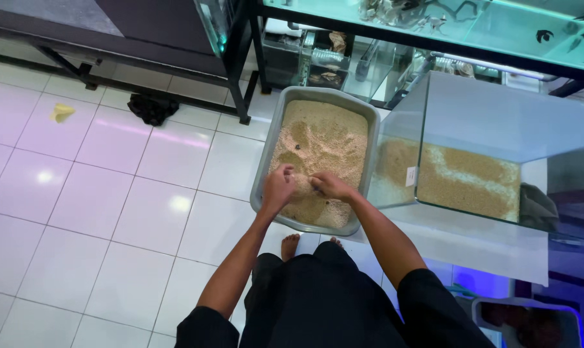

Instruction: The person scoops sand from a large bin into a small glass aquarium using a plastic cup.

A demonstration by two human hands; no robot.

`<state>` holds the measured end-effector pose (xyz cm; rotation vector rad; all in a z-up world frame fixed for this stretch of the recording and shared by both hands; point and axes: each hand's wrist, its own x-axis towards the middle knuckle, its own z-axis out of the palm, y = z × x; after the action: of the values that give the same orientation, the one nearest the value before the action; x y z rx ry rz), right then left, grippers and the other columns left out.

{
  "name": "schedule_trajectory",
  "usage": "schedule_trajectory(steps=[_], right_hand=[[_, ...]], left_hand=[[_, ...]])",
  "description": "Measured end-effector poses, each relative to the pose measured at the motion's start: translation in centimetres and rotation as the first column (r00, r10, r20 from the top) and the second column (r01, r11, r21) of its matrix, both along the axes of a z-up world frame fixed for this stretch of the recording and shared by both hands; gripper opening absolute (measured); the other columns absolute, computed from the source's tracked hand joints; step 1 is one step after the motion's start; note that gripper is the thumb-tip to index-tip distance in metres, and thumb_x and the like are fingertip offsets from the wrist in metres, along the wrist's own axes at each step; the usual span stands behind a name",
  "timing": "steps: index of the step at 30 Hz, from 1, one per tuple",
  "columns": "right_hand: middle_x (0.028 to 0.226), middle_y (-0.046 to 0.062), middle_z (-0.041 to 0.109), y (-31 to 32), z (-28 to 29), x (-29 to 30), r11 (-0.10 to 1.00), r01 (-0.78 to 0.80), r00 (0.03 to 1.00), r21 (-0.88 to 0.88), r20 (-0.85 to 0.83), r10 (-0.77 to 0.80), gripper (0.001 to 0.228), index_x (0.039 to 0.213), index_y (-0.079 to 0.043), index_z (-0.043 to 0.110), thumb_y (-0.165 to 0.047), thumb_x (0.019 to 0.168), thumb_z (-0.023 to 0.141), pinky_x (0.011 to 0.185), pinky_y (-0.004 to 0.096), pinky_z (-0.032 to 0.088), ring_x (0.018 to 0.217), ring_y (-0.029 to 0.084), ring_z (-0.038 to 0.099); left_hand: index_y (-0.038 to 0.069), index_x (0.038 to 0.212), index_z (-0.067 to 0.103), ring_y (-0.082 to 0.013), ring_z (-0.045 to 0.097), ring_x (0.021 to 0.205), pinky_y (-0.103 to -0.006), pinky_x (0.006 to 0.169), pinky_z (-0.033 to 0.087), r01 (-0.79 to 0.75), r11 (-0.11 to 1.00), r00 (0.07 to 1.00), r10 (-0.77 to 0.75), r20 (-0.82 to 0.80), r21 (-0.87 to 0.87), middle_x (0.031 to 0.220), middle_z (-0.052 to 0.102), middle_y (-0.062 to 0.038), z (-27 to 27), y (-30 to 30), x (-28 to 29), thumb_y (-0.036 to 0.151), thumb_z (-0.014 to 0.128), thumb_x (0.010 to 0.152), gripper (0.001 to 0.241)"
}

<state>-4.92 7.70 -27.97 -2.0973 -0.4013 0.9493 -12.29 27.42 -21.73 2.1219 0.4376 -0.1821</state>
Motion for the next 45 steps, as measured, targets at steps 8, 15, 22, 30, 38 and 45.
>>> schedule_trajectory(steps=[8,15,22,30,38,45], right_hand=[[0.067,0.004,0.053,-0.9,8.9,0.7,0.871,0.383,0.924,0.308,-0.137,-0.357,0.034,0.085,-0.011,0.064,-0.034,0.107,0.054,0.049,0.024,0.044,0.057,0.014,0.056],[0.060,0.000,0.045,-1.5,17.8,0.6,0.734,0.512,0.843,0.445,-0.099,-0.528,0.036,0.076,-0.011,0.059,-0.028,0.108,0.055,0.044,0.024,0.041,0.049,0.011,0.054],[0.061,0.006,0.049,-3.1,27.3,-0.4,0.622,0.559,0.768,0.548,-0.060,-0.637,0.039,0.074,-0.013,0.058,-0.029,0.109,0.054,0.043,0.025,0.040,0.047,0.012,0.051],[0.061,0.011,0.059,-9.4,31.7,-0.2,0.510,0.565,0.654,0.648,0.025,-0.756,0.043,0.074,-0.009,0.063,-0.030,0.110,0.051,0.036,0.024,0.040,0.039,0.013,0.048],[0.075,0.016,0.068,-21.2,29.5,-0.1,0.633,0.621,0.533,0.463,0.342,-0.774,0.039,0.095,-0.007,0.072,-0.035,0.112,0.050,0.058,0.037,0.050,0.061,0.022,0.060],[0.117,0.026,0.071,-27.3,32.0,-2.9,0.800,0.586,0.623,0.131,0.559,-0.547,0.040,0.128,-0.010,0.070,-0.036,0.106,0.050,0.099,0.058,0.049,0.113,0.049,0.063]], left_hand=[[0.012,0.118,0.075,-0.0309,0.076,0.092,-0.0391,0.072,0.062,-0.065,0.988,0.985,0.085,0.148,-0.139,0.106,0.077,-0.014,6.1,1.1,2.8,0.023,0.068,0.092,0.029],[-0.011,0.119,0.066,-0.0224,0.073,0.074,-0.0348,0.063,0.066,0.002,0.742,0.957,0.193,0.217,-0.670,0.093,0.066,-0.018,17.4,-0.9,2.7,0.008,0.066,0.096,0.030],[-0.014,0.116,0.067,-0.0238,0.074,0.070,-0.0337,0.061,0.066,0.140,0.699,0.935,0.139,0.325,-0.702,0.089,0.066,-0.019,22.4,-2.5,5.2,0.006,0.066,0.097,0.027],[-0.012,0.113,0.070,-0.0239,0.073,0.067,-0.0342,0.059,0.068,0.332,0.637,0.905,-0.007,0.426,-0.696,0.083,0.069,-0.022,26.8,-8.8,8.9,0.004,0.069,0.096,0.024],[-0.011,0.115,0.070,-0.0229,0.073,0.066,-0.0346,0.059,0.067,0.463,0.592,0.884,-0.255,0.392,-0.659,0.087,0.070,-0.023,23.6,-19.5,13.8,0.007,0.070,0.095,0.027],[0.016,0.131,0.070,-0.0312,0.076,0.096,-0.0489,0.082,0.059,0.761,0.649,0.642,-0.753,0.146,-0.004,0.100,0.078,-0.009,23.8,-26.6,13.4,0.037,0.064,0.094,0.043]])
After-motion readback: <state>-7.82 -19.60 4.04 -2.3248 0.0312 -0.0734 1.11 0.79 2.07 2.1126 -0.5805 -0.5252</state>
